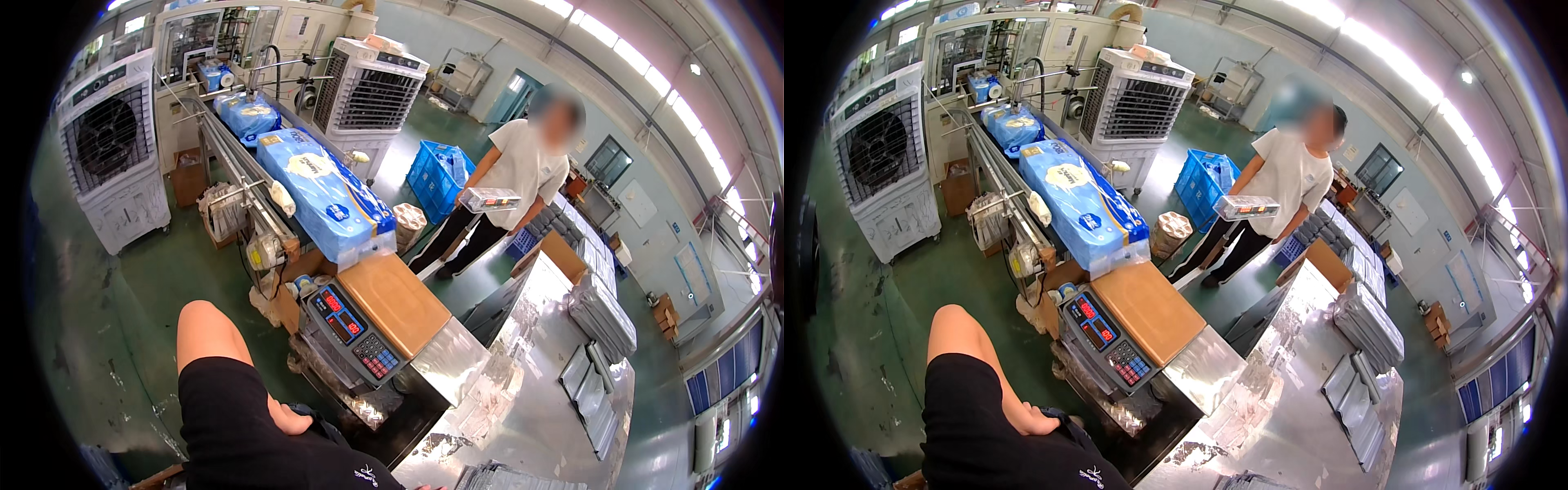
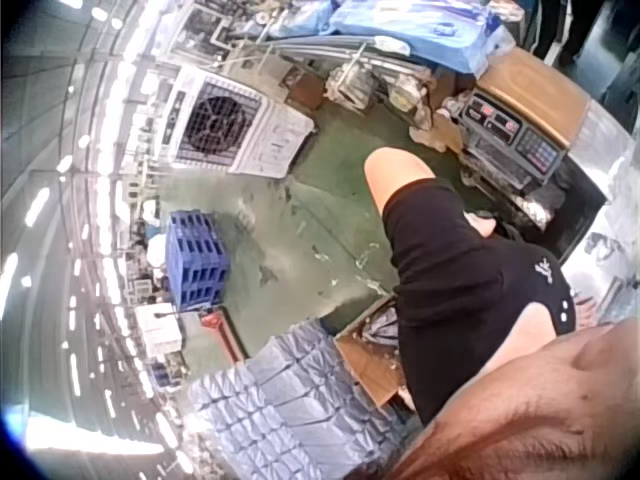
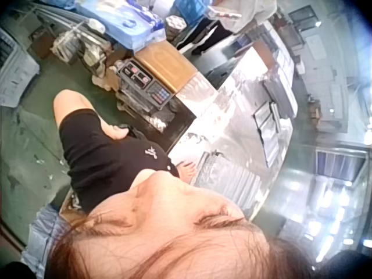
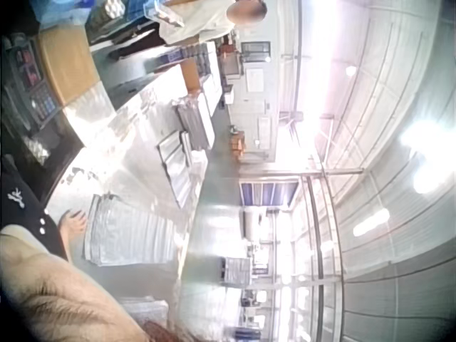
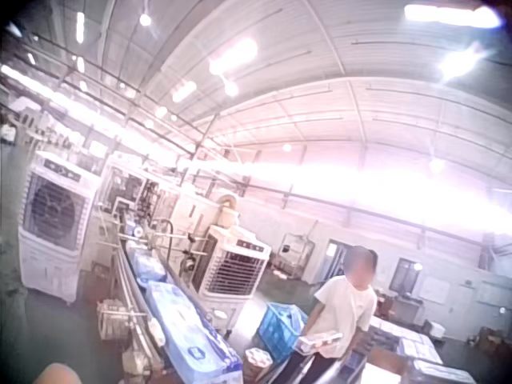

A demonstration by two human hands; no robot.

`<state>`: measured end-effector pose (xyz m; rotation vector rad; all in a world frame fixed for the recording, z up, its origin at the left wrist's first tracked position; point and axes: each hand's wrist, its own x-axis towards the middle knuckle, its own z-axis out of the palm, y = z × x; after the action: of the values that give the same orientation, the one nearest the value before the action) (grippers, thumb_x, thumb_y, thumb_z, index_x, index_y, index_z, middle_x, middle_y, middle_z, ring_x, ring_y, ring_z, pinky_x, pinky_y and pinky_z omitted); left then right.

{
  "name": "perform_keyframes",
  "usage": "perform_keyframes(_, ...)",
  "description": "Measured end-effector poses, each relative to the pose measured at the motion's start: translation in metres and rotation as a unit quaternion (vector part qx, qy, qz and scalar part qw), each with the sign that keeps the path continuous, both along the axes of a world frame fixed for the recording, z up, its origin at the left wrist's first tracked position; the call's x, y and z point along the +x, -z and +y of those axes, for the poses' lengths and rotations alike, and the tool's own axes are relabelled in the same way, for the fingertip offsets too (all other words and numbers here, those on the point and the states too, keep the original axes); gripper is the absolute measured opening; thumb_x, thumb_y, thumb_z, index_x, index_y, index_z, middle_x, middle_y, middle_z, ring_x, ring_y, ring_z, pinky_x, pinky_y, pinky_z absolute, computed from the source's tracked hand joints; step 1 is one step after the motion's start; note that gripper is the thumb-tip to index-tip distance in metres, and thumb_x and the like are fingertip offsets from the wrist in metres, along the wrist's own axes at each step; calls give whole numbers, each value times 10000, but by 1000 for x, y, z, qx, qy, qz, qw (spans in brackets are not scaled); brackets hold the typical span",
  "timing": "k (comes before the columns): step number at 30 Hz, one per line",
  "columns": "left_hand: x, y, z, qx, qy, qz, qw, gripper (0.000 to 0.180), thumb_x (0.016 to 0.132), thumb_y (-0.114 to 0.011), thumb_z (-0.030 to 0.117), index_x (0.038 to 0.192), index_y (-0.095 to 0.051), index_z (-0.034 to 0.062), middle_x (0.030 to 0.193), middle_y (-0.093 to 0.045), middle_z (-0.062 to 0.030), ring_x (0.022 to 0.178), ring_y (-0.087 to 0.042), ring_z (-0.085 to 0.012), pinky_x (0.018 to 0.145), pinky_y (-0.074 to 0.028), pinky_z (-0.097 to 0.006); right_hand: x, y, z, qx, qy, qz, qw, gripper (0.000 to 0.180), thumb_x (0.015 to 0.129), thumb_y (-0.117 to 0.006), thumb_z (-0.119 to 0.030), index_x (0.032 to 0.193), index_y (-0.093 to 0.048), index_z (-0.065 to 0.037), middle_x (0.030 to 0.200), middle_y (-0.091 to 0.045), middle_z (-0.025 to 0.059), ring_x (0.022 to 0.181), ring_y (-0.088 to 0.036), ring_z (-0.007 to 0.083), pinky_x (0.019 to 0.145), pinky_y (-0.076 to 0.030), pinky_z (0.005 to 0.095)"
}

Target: The person repeatedly picks up blue tissue paper packages from a conveyor belt, places each into a gray plastic bag, folds the bag closed, and stacks the finished packages on a metal table. A coworker performs the same task at an adjacent station.

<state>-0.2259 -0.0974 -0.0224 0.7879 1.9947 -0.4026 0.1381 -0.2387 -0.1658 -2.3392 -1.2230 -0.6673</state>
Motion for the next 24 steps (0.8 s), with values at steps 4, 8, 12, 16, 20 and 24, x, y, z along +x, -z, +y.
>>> perform_keyframes(4,0,-1,2,3,2,-3,1000,854,745,-522,621,1347,-460,19,1385,-374,-157,1318,-341,-304,1089,-279,-435,6,9,-1,2,-2,-1,1000,362,864,-539,-333,1086,-632,-62,1099,-621,127,1005,-573,344,871,-437,475)
perform_keyframes(8,0,2,3,1,7,-5,1000,853,746,-523,619,1347,-459,18,1386,-372,-158,1318,-342,-305,1088,-281,-435,8,14,-1,4,-4,0,1000,360,864,-538,-331,1084,-632,-62,1097,-621,128,1002,-574,345,868,-439,475)
perform_keyframes(12,-1,3,2,-2,0,-5,1000,851,747,-523,617,1348,-458,17,1387,-370,-158,1318,-342,-305,1087,-282,-434,8,15,0,3,-13,1,1000,358,865,-537,-329,1082,-632,-61,1095,-621,129,999,-576,345,865,-440,475)
perform_keyframes(16,-1,-1,2,-2,-6,-2,1000,850,748,-523,615,1348,-457,16,1388,-369,-158,1317,-342,-306,1086,-284,-434,3,11,3,5,-18,7,1000,356,865,-537,-327,1080,-632,-60,1092,-621,130,996,-577,345,862,-441,475)
perform_keyframes(20,1,-3,9,1,9,-8,1000,848,749,-524,612,1348,-456,15,1389,-367,-159,1317,-343,-307,1086,-285,-434,7,6,0,12,-10,2,1000,354,866,-536,-326,1078,-632,-59,1090,-622,131,993,-578,346,859,-443,475)
perform_keyframes(24,1,-4,8,3,5,-13,1000,847,750,-524,610,1348,-455,15,1390,-365,-159,1317,-343,-308,1085,-287,-434,7,6,1,16,-18,2,1000,352,866,-535,-324,1077,-632,-58,1087,-622,131,990,-579,346,856,-444,475)
